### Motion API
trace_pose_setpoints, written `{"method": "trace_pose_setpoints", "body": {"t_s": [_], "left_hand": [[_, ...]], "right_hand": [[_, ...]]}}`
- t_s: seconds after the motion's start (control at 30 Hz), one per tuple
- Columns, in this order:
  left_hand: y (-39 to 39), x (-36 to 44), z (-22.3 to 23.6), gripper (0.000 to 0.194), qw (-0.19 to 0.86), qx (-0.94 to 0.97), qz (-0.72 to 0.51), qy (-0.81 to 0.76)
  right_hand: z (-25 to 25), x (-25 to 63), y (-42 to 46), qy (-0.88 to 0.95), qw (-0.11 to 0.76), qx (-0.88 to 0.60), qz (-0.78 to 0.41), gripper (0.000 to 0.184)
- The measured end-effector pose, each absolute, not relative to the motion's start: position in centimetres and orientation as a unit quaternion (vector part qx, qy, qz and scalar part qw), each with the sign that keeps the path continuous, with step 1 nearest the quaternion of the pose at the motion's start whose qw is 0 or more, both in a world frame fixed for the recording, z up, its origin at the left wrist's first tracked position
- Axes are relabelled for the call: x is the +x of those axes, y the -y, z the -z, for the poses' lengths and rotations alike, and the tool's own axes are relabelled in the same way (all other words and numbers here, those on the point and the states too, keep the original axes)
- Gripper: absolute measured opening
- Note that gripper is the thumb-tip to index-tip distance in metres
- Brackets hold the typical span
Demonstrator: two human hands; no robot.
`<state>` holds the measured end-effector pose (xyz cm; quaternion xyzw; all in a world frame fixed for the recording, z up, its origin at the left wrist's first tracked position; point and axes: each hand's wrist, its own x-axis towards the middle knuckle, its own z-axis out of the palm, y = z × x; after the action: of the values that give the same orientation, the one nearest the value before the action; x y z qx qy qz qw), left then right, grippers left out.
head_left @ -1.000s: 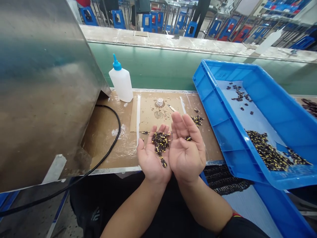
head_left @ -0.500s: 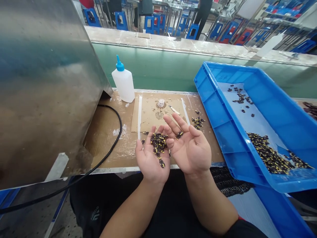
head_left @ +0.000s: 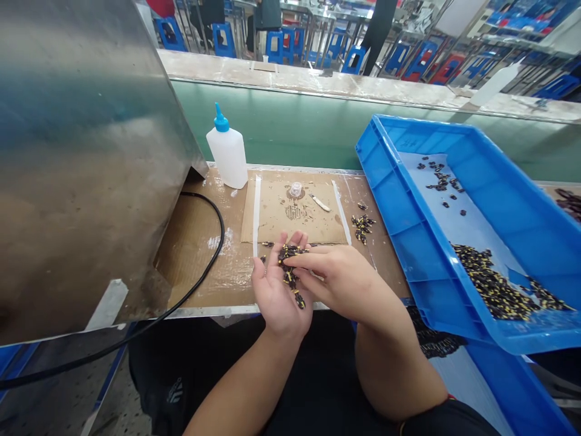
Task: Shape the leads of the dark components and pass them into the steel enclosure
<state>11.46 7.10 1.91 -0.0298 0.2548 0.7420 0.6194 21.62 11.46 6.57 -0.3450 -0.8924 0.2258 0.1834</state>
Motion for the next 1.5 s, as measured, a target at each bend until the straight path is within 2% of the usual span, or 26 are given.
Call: {"method": "trace_pose_setpoints", "body": {"t_s": [0.1,0.23,0.37,0.47,0.57,0.67,0.73,0.8,0.9,1.0,1.1,1.17,1.4,1.5], "left_hand": [[-7.1,11.5,-1.9,0.07,0.619,-0.037,-0.741,-0.258],[-7.1,11.5,-1.9,0.069,0.629,-0.055,-0.731,-0.26],[-7.0,11.3,-1.9,0.07,0.636,-0.064,-0.729,-0.246],[-6.9,11.1,-1.9,0.07,0.637,-0.066,-0.732,-0.232],[-7.0,10.7,-1.9,0.067,0.637,-0.06,-0.734,-0.228],[-7.1,10.4,-1.8,0.065,0.619,-0.051,-0.746,-0.241],[-7.2,10.2,-1.9,0.065,0.605,-0.047,-0.755,-0.248],[-7.3,10.0,-1.9,0.065,0.597,-0.043,-0.763,-0.245],[-7.3,9.8,-2.0,0.066,0.593,-0.032,-0.769,-0.235],[-7.1,9.5,-2.0,0.068,0.589,-0.013,-0.774,-0.232],[-7.0,9.4,-2.1,0.069,0.577,0.005,-0.784,-0.228],[-6.9,9.4,-2.1,0.07,0.571,0.013,-0.789,-0.227],[-6.8,9.9,-2.5,0.069,0.563,0.018,-0.789,-0.245],[-6.7,9.9,-2.5,0.069,0.565,0.02,-0.787,-0.247]], "right_hand": [[-6.7,21.3,-11.5,0.91,0.125,-0.344,-0.195,0.019],[-5.9,21.0,-11.5,0.916,0.111,-0.339,-0.182,0.016],[-5.8,21.1,-11.7,0.911,0.135,-0.32,-0.222,0.013],[-5.8,21.4,-11.9,0.89,0.192,-0.308,-0.276,0.011],[-5.3,21.7,-12.1,0.807,0.305,-0.335,-0.38,0.005],[-4.2,21.6,-12.3,0.615,0.423,-0.32,-0.584,0.006],[-3.6,21.5,-12.2,0.484,0.436,-0.273,-0.708,0.013],[-3.3,21.5,-11.8,0.421,0.422,-0.242,-0.766,0.017],[-3.3,21.6,-10.4,0.53,0.407,-0.27,-0.693,0.024],[-3.3,21.8,-8.7,0.735,0.357,-0.32,-0.479,0.01],[-2.9,21.6,-7.5,0.806,0.342,-0.337,-0.345,0.024],[-2.6,21.4,-7.1,0.806,0.344,-0.342,-0.338,0.023],[-2.9,21.2,-7.0,0.789,0.321,-0.328,-0.407,0.003],[-2.5,21.3,-7.0,0.749,0.351,-0.322,-0.461,0.004]]}}
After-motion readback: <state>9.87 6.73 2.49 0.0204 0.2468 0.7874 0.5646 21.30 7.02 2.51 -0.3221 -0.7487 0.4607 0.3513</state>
